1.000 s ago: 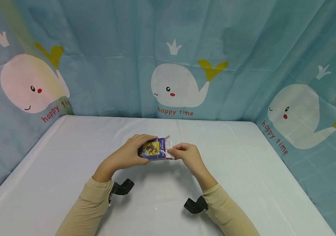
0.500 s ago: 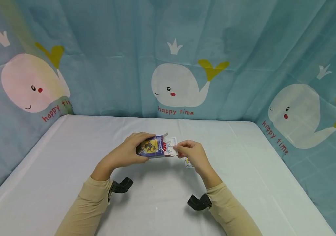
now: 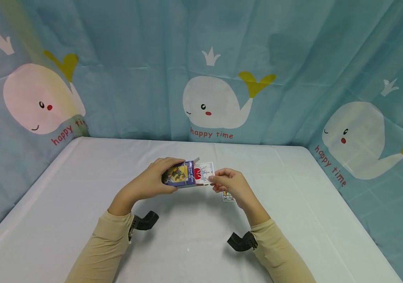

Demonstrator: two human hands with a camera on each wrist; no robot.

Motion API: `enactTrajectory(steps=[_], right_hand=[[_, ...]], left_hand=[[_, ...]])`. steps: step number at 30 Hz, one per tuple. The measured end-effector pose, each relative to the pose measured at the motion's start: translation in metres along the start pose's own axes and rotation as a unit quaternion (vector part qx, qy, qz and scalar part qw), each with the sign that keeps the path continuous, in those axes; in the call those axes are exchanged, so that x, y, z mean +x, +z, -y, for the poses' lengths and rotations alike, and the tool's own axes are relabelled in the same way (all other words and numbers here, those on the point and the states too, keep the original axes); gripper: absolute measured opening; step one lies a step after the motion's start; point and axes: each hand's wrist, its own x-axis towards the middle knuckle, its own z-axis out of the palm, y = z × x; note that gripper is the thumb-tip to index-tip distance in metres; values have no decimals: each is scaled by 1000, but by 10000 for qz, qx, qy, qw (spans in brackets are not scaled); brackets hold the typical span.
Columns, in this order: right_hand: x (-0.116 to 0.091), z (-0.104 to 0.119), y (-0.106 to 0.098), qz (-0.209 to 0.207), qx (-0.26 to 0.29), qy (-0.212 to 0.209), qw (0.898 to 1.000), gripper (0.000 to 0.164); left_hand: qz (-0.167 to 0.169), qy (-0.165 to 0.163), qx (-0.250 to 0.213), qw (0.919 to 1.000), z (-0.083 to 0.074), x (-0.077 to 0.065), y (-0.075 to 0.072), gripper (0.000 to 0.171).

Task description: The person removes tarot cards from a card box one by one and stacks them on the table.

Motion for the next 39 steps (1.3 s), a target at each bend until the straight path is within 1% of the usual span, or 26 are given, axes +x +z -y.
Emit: enactTrajectory(steps=[6, 14, 19, 29, 39], right_hand=[[-1, 1, -2, 1, 53, -55, 10000, 21], [0, 3, -12, -19, 57, -21, 10000, 23], [1, 4, -17, 77, 98, 64, 9999, 22], [1, 4, -22, 370, 328, 19, 9988, 16], [0, 7, -25, 231, 335, 105, 9991, 22]], left_hand=[[18, -29, 8, 10000, -1, 0, -2, 76], [16, -99, -19, 9999, 0, -1, -4, 77], [30, -99, -27, 9999, 0, 0, -4, 77], [17, -142, 16, 9999, 0, -1, -4, 77], [9, -189, 8, 9998, 1, 0, -5, 78]])
